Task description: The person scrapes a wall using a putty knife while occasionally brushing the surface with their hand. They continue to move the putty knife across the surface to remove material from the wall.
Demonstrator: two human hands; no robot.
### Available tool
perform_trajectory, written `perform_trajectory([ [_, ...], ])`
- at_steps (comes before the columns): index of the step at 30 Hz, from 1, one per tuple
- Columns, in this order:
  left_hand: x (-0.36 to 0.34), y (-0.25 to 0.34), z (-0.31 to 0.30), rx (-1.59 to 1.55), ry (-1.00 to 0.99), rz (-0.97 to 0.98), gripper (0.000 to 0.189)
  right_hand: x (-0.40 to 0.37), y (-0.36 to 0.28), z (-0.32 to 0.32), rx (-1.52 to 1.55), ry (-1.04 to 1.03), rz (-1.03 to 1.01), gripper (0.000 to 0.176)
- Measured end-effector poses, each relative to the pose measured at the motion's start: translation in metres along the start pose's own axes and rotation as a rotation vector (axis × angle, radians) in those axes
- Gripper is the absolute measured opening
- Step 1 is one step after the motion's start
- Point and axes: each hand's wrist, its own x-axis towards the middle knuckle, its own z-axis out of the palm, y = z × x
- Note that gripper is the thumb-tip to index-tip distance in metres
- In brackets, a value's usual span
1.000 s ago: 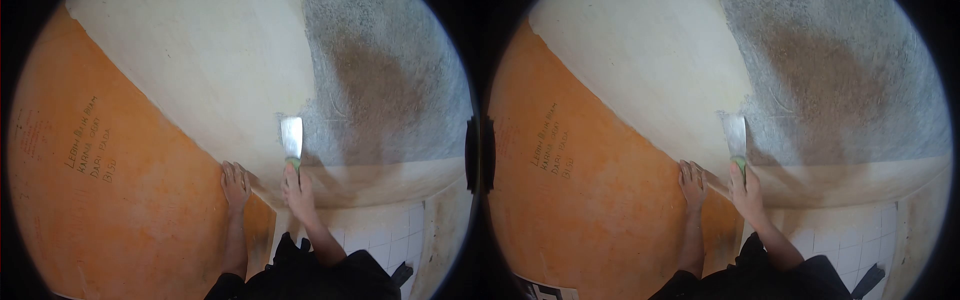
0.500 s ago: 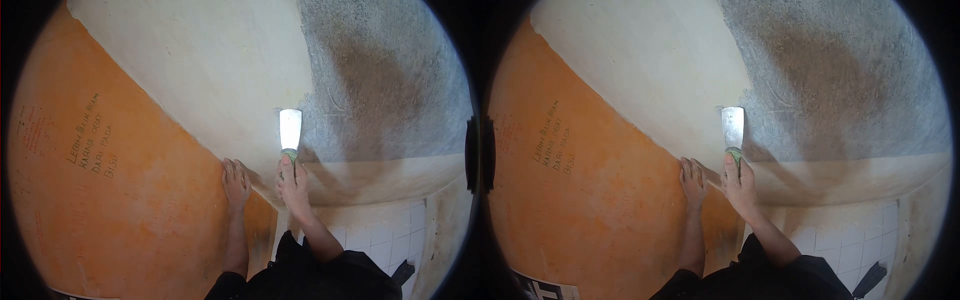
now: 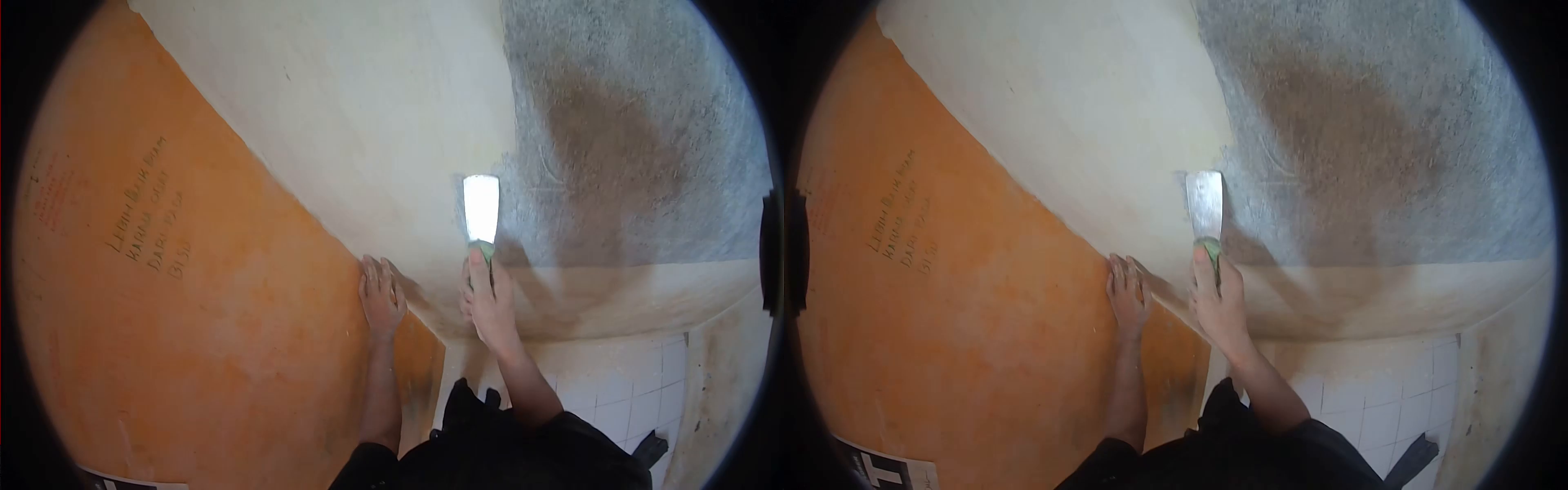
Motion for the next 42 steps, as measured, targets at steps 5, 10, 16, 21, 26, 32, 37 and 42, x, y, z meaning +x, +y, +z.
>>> perform_trajectory([
  [5,-0.001,-0.002,-0.006,-0.020,-0.014,0.010,0.058,0.000,0.005,-0.010,-0.080,0.071,-0.011,0.030],
  [10,-0.003,-0.002,-0.001,-0.017,-0.016,-0.011,0.059,0.010,-0.037,-0.001,-0.040,0.050,-0.117,0.030],
  [16,-0.004,-0.002,-0.003,-0.044,-0.001,-0.013,0.059,0.003,-0.009,-0.016,-0.203,0.128,-0.107,0.030],
  [21,-0.003,0.002,-0.002,-0.026,-0.004,-0.027,0.059,-0.005,-0.014,-0.007,-0.200,0.131,-0.027,0.031],
  [26,-0.002,0.001,-0.004,-0.056,-0.008,-0.030,0.059,-0.006,-0.009,-0.014,-0.261,0.121,-0.027,0.033],
  [32,-0.006,-0.001,-0.006,-0.086,-0.017,-0.038,0.059,-0.007,-0.009,-0.012,-0.180,0.138,-0.021,0.032],
  [37,0.001,0.005,-0.020,-0.235,-0.051,-0.078,0.058,-0.008,-0.020,0.003,-0.085,0.070,0.017,0.029],
  [42,0.012,0.028,-0.039,-0.589,0.057,-0.231,0.056,0.000,-0.004,-0.005,-0.127,0.068,0.066,0.030],
])
